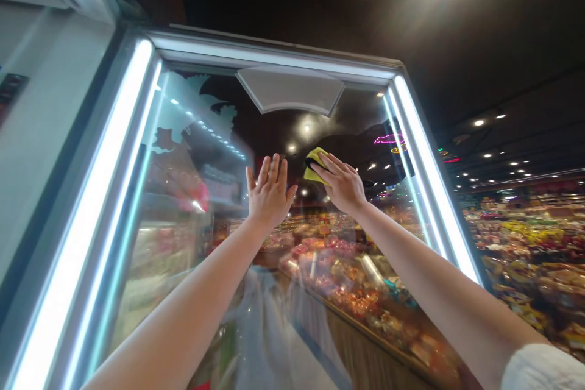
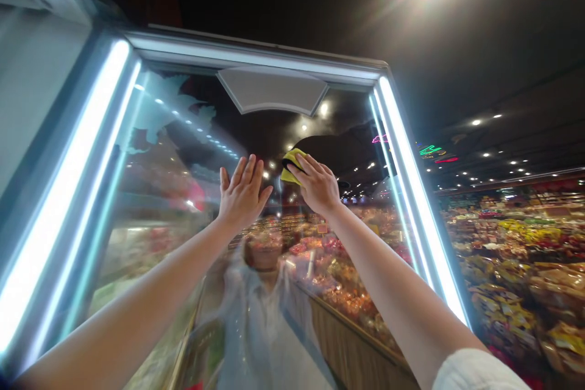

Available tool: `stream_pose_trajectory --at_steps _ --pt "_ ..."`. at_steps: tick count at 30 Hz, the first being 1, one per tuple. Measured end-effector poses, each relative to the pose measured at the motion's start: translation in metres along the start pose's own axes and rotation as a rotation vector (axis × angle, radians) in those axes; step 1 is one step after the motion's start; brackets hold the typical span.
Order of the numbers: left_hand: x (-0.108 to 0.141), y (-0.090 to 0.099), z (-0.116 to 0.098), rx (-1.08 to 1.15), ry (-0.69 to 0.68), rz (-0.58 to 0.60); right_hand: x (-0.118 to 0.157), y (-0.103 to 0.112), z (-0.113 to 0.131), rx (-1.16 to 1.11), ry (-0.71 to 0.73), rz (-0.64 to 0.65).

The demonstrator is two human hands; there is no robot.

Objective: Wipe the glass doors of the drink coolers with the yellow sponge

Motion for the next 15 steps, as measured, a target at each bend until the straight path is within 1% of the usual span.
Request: stream_pose_trajectory --at_steps 1,2,3,4,5,7,9,10,11,12,14,15 --pt "0.001 0.001 0.003 0.004 -0.002 -0.002 0.012 0.002 0.000 0.002 0.005 -0.002" --pt "0.001 0.001 0.007 0.007 -0.007 -0.004 0.021 0.003 -0.002 0.011 -0.021 -0.012" --pt "0.002 0.002 0.010 0.008 -0.014 -0.006 0.024 0.003 -0.005 0.024 -0.070 -0.027" --pt "0.001 0.002 0.014 0.008 -0.021 -0.009 0.022 0.002 -0.008 0.038 -0.133 -0.045" --pt "0.001 0.003 0.017 0.008 -0.024 -0.016 0.014 0.000 -0.010 0.050 -0.201 -0.064" --pt "0.000 0.005 0.023 0.002 -0.021 -0.034 -0.013 -0.005 -0.006 0.064 -0.317 -0.099" --pt "0.000 0.007 0.028 -0.006 -0.015 -0.049 -0.042 -0.009 0.007 0.059 -0.352 -0.108" --pt "0.001 0.008 0.030 -0.009 -0.014 -0.055 -0.052 -0.010 0.016 0.049 -0.323 -0.099" --pt "0.003 0.009 0.032 -0.010 -0.012 -0.060 -0.057 -0.011 0.026 0.035 -0.266 -0.081" --pt "0.004 0.010 0.035 -0.008 -0.011 -0.064 -0.055 -0.011 0.036 0.018 -0.192 -0.059" --pt "0.007 0.012 0.041 0.001 -0.003 -0.071 -0.038 -0.008 0.049 -0.015 -0.050 -0.022" --pt "0.009 0.013 0.045 0.007 0.000 -0.073 -0.025 -0.006 0.051 -0.023 -0.007 -0.011"
Point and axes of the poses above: each hand's wrist, its own x-axis away from the middle knuckle, its own y-axis out of the back of the hand, z = x × y, the point moved 3 cm from there along -x, towards the middle knuckle, and after that the axes turned 12 degrees about y, right-handed, at the moved point
